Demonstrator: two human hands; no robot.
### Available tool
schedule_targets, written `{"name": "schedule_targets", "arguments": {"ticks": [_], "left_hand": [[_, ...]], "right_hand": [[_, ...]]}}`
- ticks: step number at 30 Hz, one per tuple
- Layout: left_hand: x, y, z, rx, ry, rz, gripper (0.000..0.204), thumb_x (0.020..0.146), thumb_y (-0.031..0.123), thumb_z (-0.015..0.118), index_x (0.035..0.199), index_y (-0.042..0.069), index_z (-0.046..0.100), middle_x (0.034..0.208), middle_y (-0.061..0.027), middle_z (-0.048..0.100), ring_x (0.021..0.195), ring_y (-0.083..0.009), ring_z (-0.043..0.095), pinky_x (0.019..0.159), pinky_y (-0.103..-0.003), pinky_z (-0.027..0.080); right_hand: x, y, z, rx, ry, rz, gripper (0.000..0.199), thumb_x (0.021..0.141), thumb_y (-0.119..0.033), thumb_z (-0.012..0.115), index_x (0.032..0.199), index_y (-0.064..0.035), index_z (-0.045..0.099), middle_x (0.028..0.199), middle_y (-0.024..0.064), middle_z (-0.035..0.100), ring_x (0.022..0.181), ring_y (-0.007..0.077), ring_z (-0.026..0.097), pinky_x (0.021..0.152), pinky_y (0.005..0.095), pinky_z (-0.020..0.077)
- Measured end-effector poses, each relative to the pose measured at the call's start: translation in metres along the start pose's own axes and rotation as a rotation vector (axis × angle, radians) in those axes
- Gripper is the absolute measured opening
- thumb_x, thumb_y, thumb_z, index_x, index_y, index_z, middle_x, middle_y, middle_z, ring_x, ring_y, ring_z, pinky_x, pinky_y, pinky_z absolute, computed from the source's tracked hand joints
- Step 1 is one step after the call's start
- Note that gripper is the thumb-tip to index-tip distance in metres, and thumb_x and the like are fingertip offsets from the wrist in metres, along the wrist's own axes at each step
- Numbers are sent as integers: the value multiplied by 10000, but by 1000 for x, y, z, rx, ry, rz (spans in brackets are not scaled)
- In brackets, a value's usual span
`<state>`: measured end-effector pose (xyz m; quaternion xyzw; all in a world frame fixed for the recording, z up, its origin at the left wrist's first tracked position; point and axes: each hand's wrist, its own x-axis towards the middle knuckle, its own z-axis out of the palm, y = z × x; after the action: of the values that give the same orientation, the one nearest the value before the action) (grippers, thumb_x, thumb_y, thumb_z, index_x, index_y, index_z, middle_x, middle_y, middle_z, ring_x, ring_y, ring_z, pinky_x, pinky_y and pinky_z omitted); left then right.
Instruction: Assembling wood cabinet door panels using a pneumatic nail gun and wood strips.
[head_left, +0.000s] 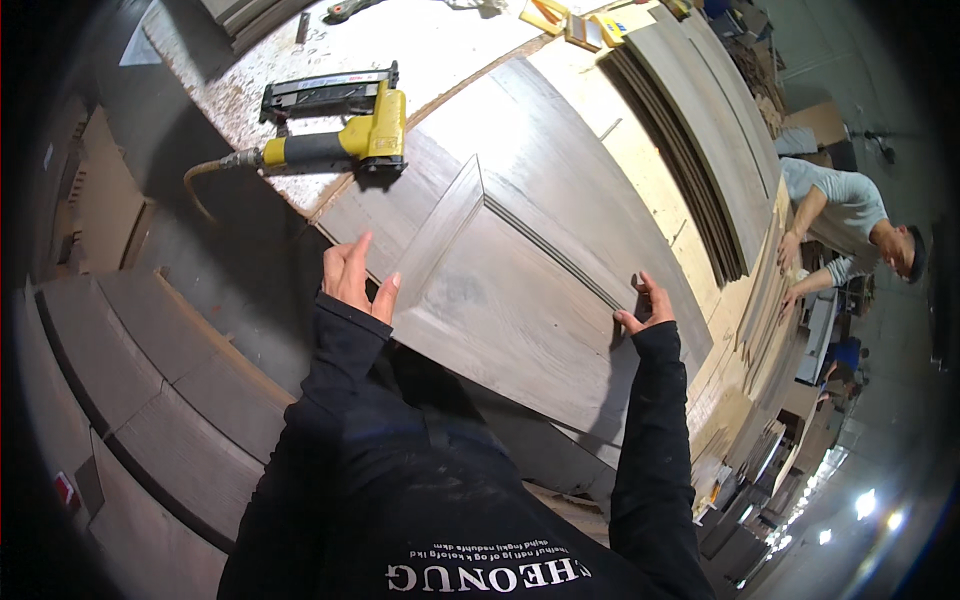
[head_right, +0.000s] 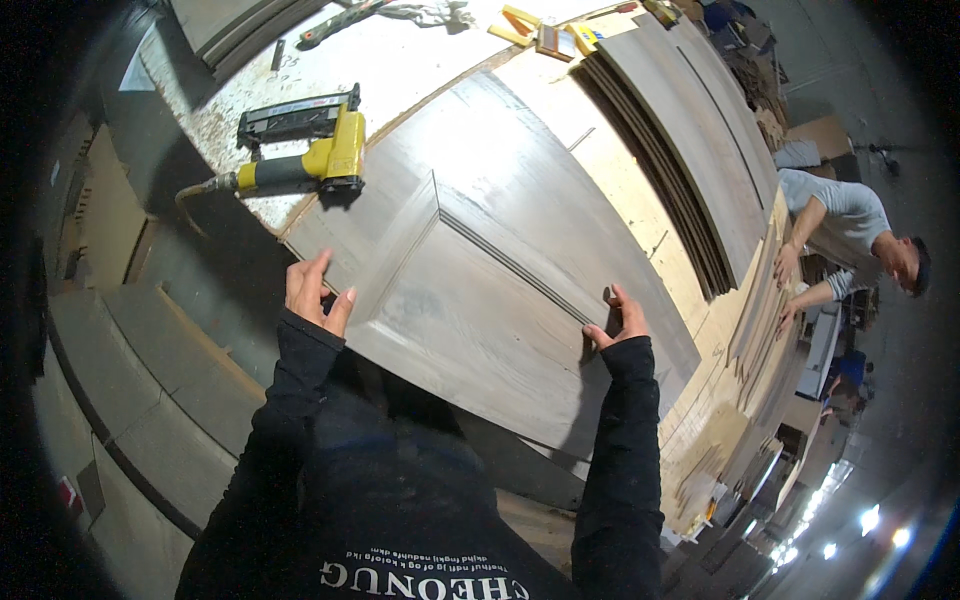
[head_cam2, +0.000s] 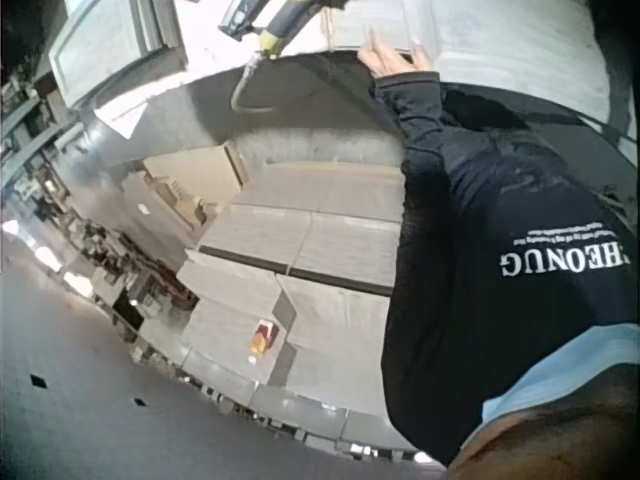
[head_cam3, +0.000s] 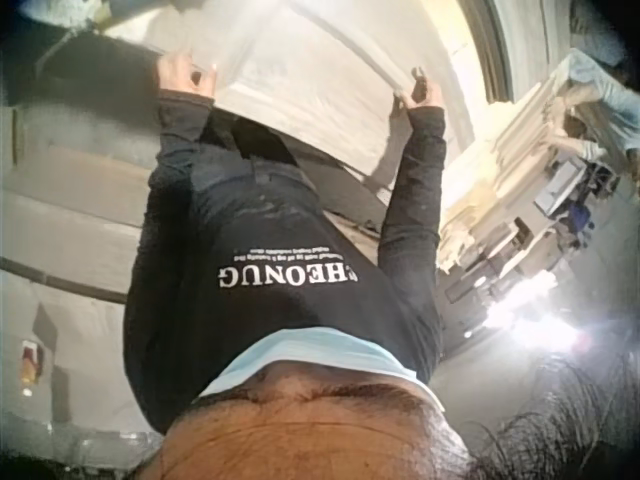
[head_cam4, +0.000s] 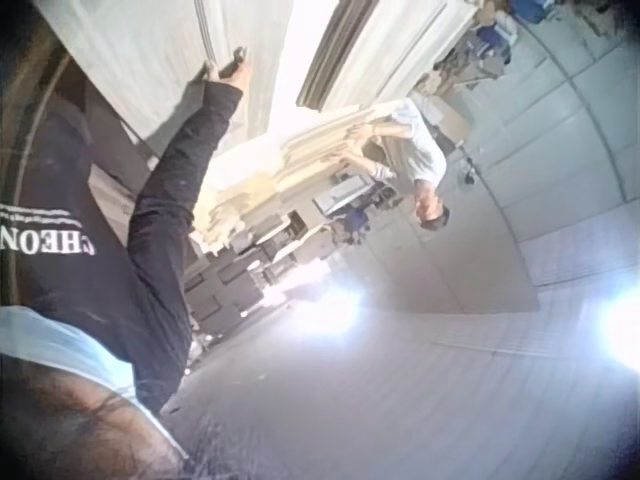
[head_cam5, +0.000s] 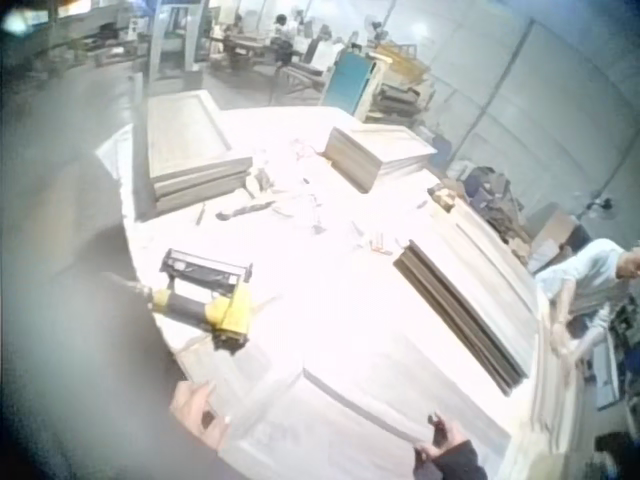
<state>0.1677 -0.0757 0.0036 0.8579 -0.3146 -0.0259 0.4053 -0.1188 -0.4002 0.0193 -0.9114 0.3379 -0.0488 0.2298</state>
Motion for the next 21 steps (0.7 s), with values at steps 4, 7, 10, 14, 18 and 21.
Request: {"name": "schedule_targets", "arguments": {"ticks": [4, 7, 10, 14, 18, 21], "left_hand": [[-41, 6, -21, -234, -54, -414, 455, 682, 116, 620, 1120, 63, 510, 951, -94, 491, 799, -196, 494, 661, -297, 406], [-86, 11, -39, -562, -262, -523, 581, 664, 26, 597, 1218, 48, 422, 1144, -119, 456, 1002, -203, 477, 771, -294, 427], [-99, 14, -30, -620, -288, -476, 635, 648, -59, 623, 1236, 33, 399, 1185, -155, 461, 1068, -209, 480, 815, -304, 432], [-103, -4, -16, -734, -150, -524, 587, 683, -70, 643, 1213, 24, 410, 1001, -165, 582, 887, -196, 586, 764, -290, 469], [-96, 2, -25, -772, -142, -616, 448, 668, -37, 674, 1080, 6, 504, 986, -164, 585, 871, -195, 595, 743, -292, 490], [-97, -8, -23, -635, -129, -401, 352, 652, -16, 695, 981, 0, 572, 898, -118, 610, 824, -185, 611, 687, -277, 514]], "right_hand": [[10, -7, -11, -74, -104, 26, 791, 533, -189, 773, 1232, -105, 410, 955, 116, 521, 904, 258, 513, 795, 329, 426], [12, -44, -13, -159, 30, -160, 767, 547, -182, 755, 1223, -71, 408, 1031, 150, 510, 947, 295, 504, 809, 350, 420], [-13, -111, 13, 37, 100, -272, 653, 587, -220, 726, 1142, -7, 457, 1075, 189, 503, 977, 348, 495, 831, 392, 408], [-31, -219, 82, 328, -137, -527, 524, 597, -358, 733, 972, -30, 571, 972, 153, 560, 928, 319, 534, 815, 424, 417], [-46, -242, 113, 196, -121, -503, 456, 597, -317, 736, 952, -77, 581, 925, 99, 576, 919, 302, 536, 797, 467, 412], [-48, -241, 123, 151, -36, -477, 398, 581, -264, 751, 906, -97, 595, 884, 59, 581, 914, 272, 525, 813, 408, 399]]}}
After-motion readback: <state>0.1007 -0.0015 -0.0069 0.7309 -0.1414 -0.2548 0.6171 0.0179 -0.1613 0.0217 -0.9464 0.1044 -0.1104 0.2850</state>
